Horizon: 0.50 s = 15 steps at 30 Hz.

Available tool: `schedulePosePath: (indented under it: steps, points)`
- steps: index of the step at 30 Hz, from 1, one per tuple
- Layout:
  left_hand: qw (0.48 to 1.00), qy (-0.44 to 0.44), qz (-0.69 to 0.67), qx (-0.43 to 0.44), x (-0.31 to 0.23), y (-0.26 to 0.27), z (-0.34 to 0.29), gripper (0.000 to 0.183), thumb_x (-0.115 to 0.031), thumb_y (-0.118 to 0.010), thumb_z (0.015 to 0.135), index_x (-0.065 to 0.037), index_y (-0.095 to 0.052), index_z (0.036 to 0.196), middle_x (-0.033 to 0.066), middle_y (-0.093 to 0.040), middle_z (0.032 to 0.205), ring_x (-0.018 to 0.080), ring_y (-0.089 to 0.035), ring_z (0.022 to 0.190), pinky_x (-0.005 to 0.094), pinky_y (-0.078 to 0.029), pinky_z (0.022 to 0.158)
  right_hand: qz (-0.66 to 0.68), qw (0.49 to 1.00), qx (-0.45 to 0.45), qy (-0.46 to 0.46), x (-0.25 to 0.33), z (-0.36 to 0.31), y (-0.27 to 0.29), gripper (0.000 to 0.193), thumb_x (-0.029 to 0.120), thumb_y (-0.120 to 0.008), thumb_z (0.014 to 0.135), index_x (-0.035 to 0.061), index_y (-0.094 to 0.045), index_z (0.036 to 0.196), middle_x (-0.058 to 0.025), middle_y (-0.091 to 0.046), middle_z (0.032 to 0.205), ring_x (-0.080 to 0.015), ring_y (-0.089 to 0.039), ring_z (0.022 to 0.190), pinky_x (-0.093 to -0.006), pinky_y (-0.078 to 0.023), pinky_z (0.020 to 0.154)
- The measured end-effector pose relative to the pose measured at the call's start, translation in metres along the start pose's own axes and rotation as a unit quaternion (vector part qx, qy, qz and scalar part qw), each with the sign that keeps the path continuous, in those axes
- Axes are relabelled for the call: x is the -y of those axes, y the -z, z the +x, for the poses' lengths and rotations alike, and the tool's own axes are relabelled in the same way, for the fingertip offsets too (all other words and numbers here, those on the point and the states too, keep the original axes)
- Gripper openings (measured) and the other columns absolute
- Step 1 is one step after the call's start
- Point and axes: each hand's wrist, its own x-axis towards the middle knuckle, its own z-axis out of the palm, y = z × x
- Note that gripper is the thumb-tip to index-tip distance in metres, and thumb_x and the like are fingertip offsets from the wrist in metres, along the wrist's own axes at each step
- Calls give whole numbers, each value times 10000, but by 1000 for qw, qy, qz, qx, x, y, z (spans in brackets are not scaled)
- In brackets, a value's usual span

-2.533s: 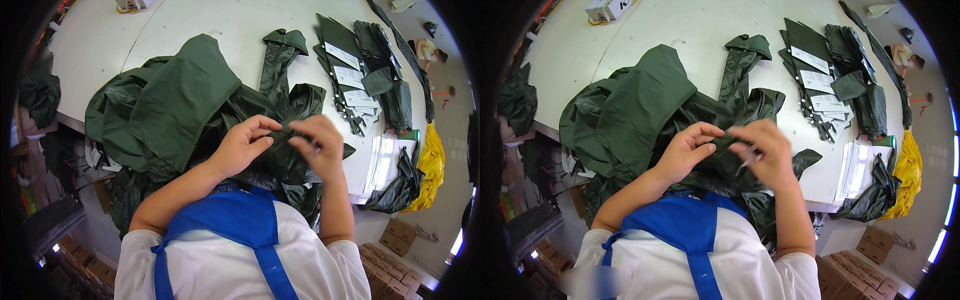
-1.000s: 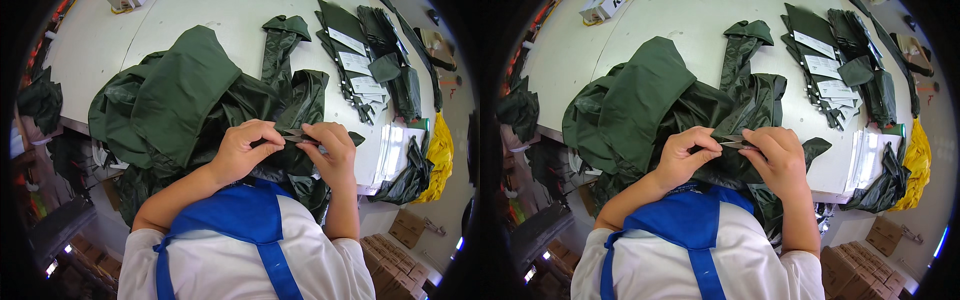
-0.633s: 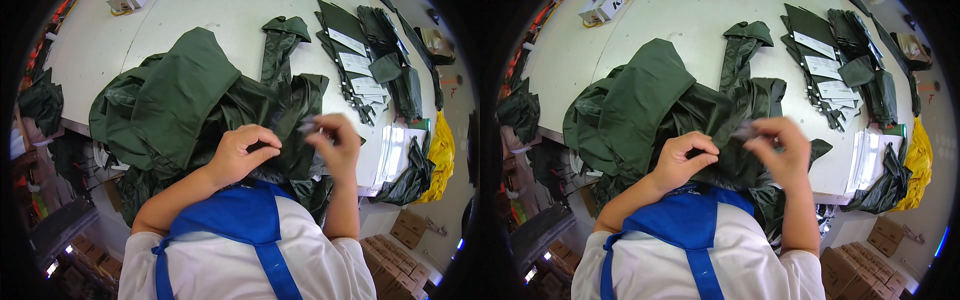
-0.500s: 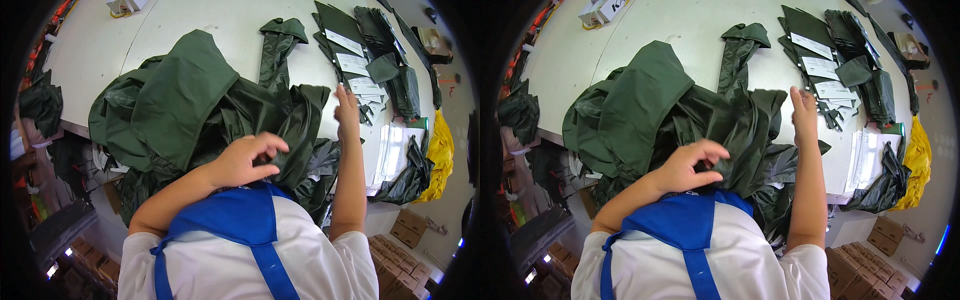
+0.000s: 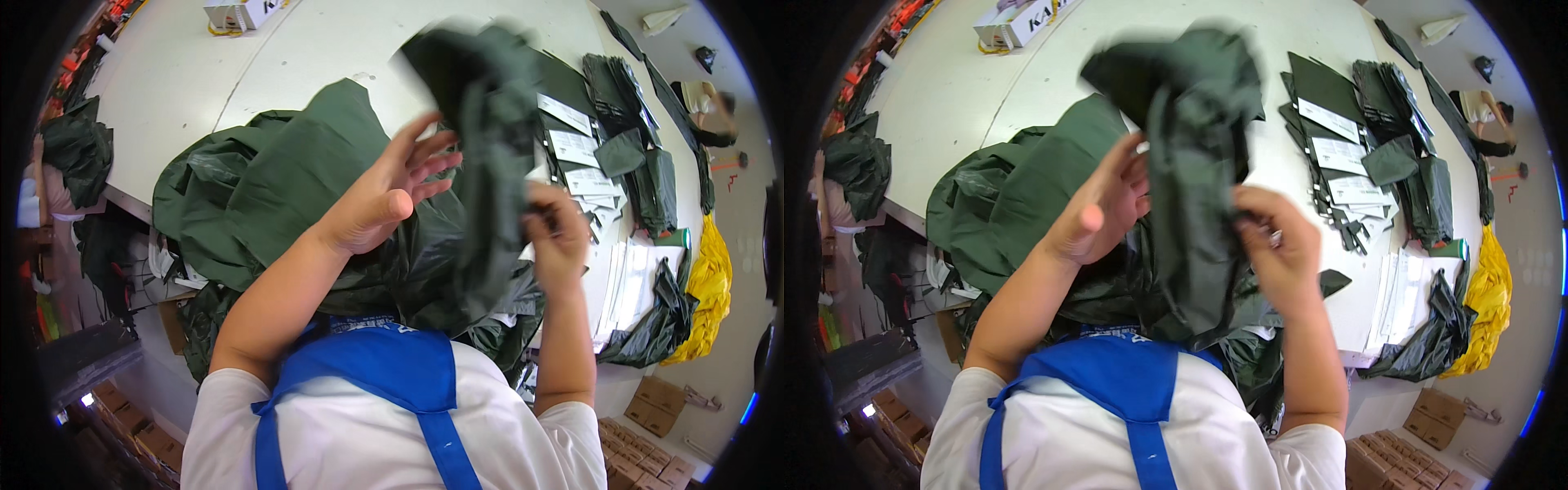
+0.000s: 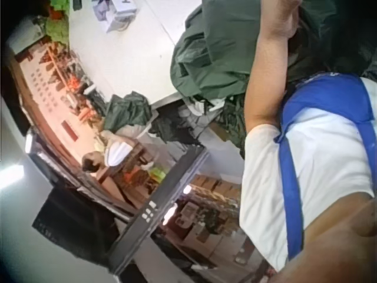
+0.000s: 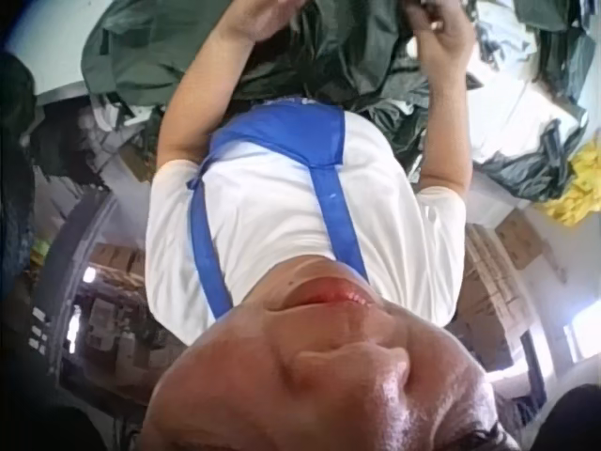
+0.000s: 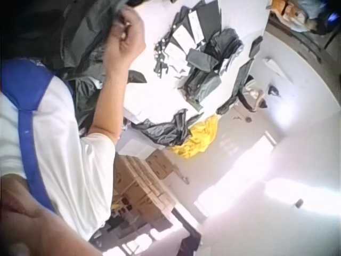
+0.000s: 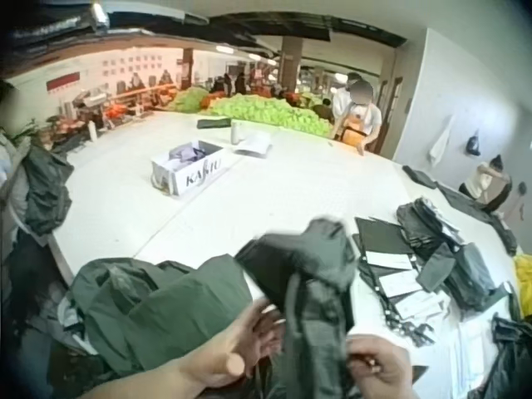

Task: The person folds a large green jacket on a white table in a factory setting. They smooth the fabric, fold the sleeves and body, and then place a small white tag on the folded item before setting it aside.

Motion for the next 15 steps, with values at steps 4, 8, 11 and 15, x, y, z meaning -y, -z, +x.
schedulePosePath:
  steps: [4, 8, 11, 15]
  points:
    - [989, 68, 47, -125, -27, -8, 7, 846, -95, -687, 814, -100, -141, 1460, 137, -415, 1337, 227, -470, 1200, 358, -396, 1001, -88, 988, 117, 45, -5, -5, -26, 303, -105, -618, 738, 44, -642, 1001, -98, -657, 1107, -126, -616, 882, -230, -479, 705]
    - [988, 22, 91, -121, -15, 2, -7, 738, 82, -580, 784, -117, -249, 1413, 68, -440, 1309, 176, -476, 1188, 341, -408, 989, 17, 999, -34, 4, -14, 3, -18, 308, -28, -649, 760, 41, -634, 1060, -28, -643, 1041, -10, -443, 642, -163, -341, 528]
    - [988, 35, 69, -133, -8, 4, -13, 704, 104, -546, 791, -117, -275, 1402, 39, -456, 1287, 144, -491, 1148, 309, -415, 960, 137, 988, -64, 40, -4, 22, -25, 320, 27, -700, 774, 34, -612, 1081, -21, -613, 1018, -5, -347, 559, -150, -289, 497]
    - [978, -13, 158, -138, -16, -6, -19, 631, 126, -497, 805, -115, -353, 1370, 38, -500, 1223, 136, -510, 1103, 282, -417, 924, -108, 977, -39, 181, 31, 34, -40, 426, 97, -812, 673, 42, -636, 1057, -79, -604, 1078, -98, -519, 650, -204, -412, 547]
